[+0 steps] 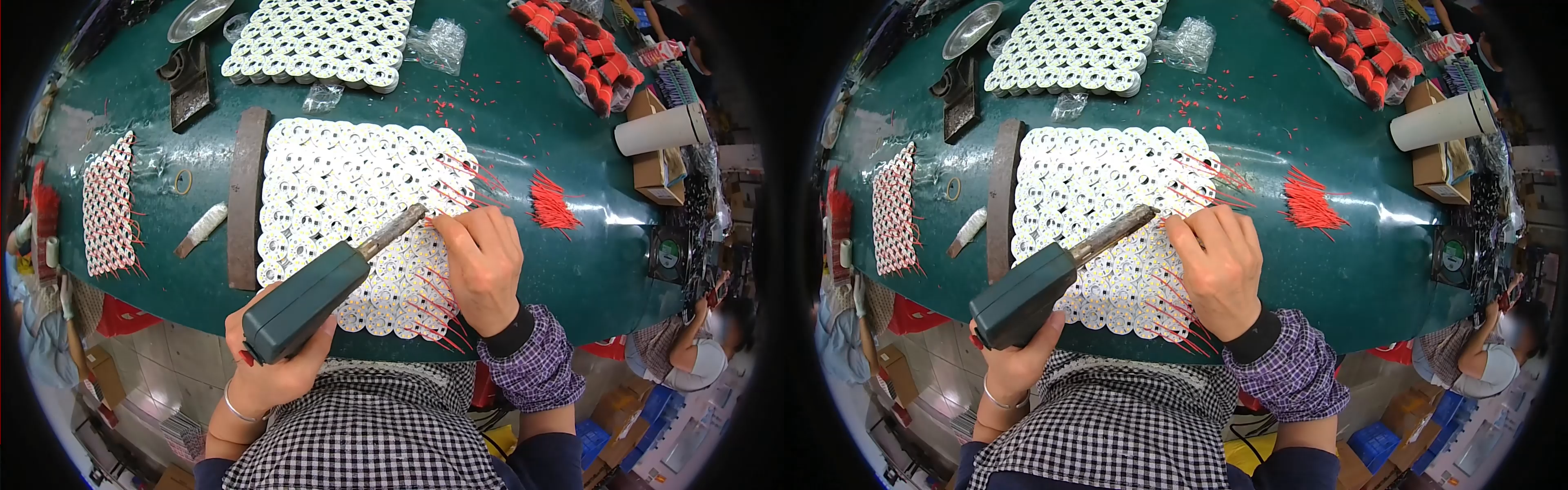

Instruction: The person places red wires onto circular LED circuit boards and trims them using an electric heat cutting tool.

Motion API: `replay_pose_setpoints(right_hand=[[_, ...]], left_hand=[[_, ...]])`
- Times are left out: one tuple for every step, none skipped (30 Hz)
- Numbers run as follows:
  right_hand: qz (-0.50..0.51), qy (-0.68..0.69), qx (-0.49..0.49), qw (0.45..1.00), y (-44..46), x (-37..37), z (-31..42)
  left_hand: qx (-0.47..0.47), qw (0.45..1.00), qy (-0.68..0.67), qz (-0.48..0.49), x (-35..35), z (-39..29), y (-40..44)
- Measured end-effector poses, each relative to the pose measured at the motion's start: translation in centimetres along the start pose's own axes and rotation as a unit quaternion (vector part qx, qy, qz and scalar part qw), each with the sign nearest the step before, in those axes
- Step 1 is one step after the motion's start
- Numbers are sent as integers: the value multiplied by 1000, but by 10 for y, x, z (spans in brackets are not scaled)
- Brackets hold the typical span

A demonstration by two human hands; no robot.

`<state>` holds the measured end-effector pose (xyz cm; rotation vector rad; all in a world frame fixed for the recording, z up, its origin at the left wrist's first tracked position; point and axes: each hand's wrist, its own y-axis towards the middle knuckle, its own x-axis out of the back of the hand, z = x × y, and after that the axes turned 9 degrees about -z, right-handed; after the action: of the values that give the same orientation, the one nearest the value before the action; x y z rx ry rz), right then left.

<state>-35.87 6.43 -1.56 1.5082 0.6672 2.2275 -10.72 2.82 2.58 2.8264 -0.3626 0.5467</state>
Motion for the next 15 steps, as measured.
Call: replay_pose_setpoints(right_hand=[[-2,-1,3,1000,0,0,0],[-4,-1,6,1000,0,0,0],[-4,-1,7,1000,0,-1,0],[-6,0,7,1000,1,-1,0],[-7,1,7,1000,1,-1,0],[-7,1,7,1000,0,-1,0],[-8,0,7,1000,-1,-1,0],[-8,0,7,1000,-1,-2,-1],[-8,0,7,1000,-1,-1,0],[-8,0,8,1000,-1,-1,0],[-9,-1,8,1000,0,-1,1],[-9,-1,8,1000,0,-1,0],[-9,-1,9,1000,0,-1,0],[-9,0,10,1000,0,-1,0],[-9,0,10,1000,0,-1,0]], left_hand=[[4,1000,3,-6,0,-1,-1],[4,1000,3,-7,1,-1,-2],[24,1000,-7,-4,2,-1,-2],[45,999,-17,-2,2,-1,-2],[45,999,-17,-2,2,0,-3],[47,999,-25,-4,1,1,-3],[50,998,-33,-5,0,1,-4],[50,998,-33,-6,1,1,-3],[32,999,-29,0,1,2,-1],[14,1000,-25,6,1,2,0],[14,1000,-25,5,1,2,1],[8,1000,-23,7,0,2,2],[2,1000,-22,8,0,3,2],[2,1000,-21,7,-1,3,1],[7,1000,-23,5,-1,2,1]])
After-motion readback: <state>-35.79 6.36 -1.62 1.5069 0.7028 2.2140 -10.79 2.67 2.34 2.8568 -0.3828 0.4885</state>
